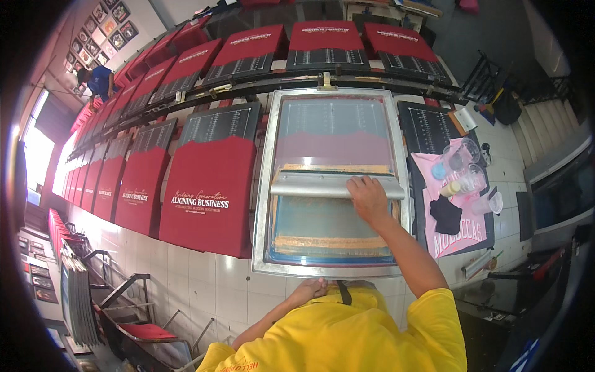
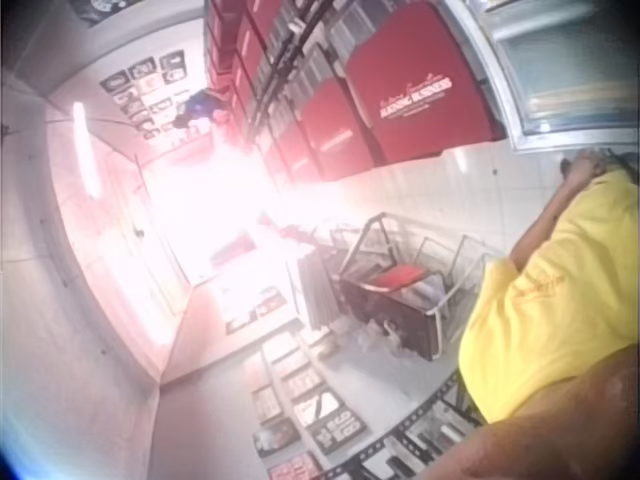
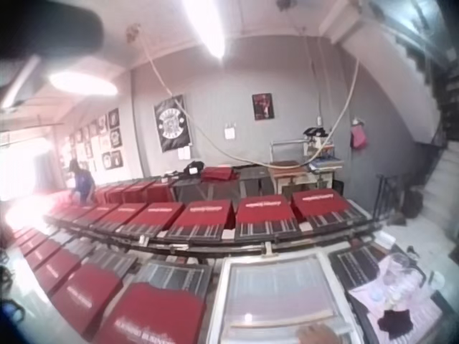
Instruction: The person performs screen printing on red shirts by lowering a frame, applying ink using a squeegee with both hands, and then lifting the frame to reveal the printed design.
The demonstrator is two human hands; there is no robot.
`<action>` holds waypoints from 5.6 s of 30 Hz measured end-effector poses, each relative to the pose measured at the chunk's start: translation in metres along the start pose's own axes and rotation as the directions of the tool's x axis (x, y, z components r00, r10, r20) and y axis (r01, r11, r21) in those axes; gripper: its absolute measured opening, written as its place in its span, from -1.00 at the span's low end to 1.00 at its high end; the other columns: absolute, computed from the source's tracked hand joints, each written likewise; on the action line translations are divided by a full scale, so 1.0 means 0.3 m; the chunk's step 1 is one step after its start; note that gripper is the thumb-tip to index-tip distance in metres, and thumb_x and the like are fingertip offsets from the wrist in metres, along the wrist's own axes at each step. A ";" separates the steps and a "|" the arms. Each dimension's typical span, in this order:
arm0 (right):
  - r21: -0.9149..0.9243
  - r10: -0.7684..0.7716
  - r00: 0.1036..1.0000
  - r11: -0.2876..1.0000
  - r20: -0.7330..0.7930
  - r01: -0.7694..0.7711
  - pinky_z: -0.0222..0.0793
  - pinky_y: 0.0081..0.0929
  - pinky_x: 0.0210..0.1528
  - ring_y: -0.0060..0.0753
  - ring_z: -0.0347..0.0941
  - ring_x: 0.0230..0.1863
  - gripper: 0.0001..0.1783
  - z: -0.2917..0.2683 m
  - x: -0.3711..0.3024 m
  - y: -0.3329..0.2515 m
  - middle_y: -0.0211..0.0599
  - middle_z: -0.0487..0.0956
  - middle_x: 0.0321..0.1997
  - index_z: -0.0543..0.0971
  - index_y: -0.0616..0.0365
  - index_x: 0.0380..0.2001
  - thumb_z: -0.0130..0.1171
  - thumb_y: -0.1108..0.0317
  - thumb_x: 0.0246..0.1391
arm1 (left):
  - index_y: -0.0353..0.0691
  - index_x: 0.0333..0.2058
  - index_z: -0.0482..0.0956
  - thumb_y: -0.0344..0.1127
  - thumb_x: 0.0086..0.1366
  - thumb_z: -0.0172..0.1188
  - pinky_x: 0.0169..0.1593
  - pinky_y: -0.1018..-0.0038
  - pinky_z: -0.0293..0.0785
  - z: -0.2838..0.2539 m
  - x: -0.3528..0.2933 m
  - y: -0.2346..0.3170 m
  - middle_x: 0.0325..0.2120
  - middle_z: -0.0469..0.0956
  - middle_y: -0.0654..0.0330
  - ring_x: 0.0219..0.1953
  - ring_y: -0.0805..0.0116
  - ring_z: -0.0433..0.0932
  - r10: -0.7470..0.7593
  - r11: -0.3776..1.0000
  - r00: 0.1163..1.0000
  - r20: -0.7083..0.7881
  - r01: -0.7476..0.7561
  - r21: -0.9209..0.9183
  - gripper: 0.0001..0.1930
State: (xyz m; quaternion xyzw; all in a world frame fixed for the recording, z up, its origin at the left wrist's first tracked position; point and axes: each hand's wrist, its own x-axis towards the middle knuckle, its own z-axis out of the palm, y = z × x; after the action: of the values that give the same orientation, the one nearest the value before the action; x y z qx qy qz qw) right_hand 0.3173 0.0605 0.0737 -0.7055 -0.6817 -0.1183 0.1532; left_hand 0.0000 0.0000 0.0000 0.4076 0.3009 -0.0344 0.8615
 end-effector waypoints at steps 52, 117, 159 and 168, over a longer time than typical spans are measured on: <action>0.074 -0.002 0.981 0.997 0.196 -0.013 0.34 -0.32 -0.23 -0.23 0.43 -0.24 -0.75 -0.177 -0.339 -0.321 -0.34 0.51 -0.28 0.50 0.10 -0.34 0.21 0.42 -0.20 | -0.16 -0.33 0.37 -0.09 0.55 -0.18 -0.61 0.61 0.06 -0.026 0.009 0.036 -0.67 0.21 0.35 -0.69 0.54 0.12 -0.171 0.904 0.978 0.121 0.204 -0.375 -0.67; 0.083 0.215 0.969 0.971 0.123 -0.226 0.51 -0.23 -0.15 -0.13 0.52 -0.11 -0.63 -0.263 -0.471 -0.137 -0.23 0.59 -0.15 0.54 0.18 -0.27 0.23 0.54 -0.30 | -0.28 -0.18 0.53 -0.59 -0.07 0.18 -0.13 0.30 0.61 -0.214 -0.131 0.501 -0.15 0.60 0.05 -0.12 0.09 0.62 0.687 -0.286 0.700 0.195 0.013 0.958 -0.62; 0.440 0.922 0.387 0.354 -0.015 -0.825 0.40 -0.32 -0.20 -0.21 0.56 -0.33 -0.70 0.044 -0.701 0.066 -0.02 0.63 -0.40 0.60 0.42 -0.29 0.02 0.35 0.16 | -0.42 -0.17 0.58 -0.28 0.35 0.06 -0.16 0.33 0.47 -0.501 -0.179 0.325 -0.38 0.60 -0.07 -0.32 0.15 0.58 0.620 0.763 0.427 -0.658 -0.135 0.632 -0.71; 0.727 0.945 0.325 0.191 0.046 -0.660 0.40 -0.45 -0.02 -0.39 0.53 -0.13 -0.65 0.056 -0.390 -0.484 -0.13 0.64 -0.16 0.56 0.47 -0.05 0.07 0.42 0.20 | -0.42 -0.19 0.62 -0.31 0.34 0.09 -0.22 0.36 0.46 -0.893 -0.544 0.390 -0.42 0.60 -0.05 -0.37 0.21 0.58 0.683 0.724 0.332 -0.651 -0.188 0.664 -0.73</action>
State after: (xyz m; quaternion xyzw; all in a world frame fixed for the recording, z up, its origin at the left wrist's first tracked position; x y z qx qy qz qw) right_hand 0.1668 -0.0382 0.0220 -0.8156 -0.1313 0.0732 0.5587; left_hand -0.2289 0.2413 0.0385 0.6296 0.5474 0.3470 0.4284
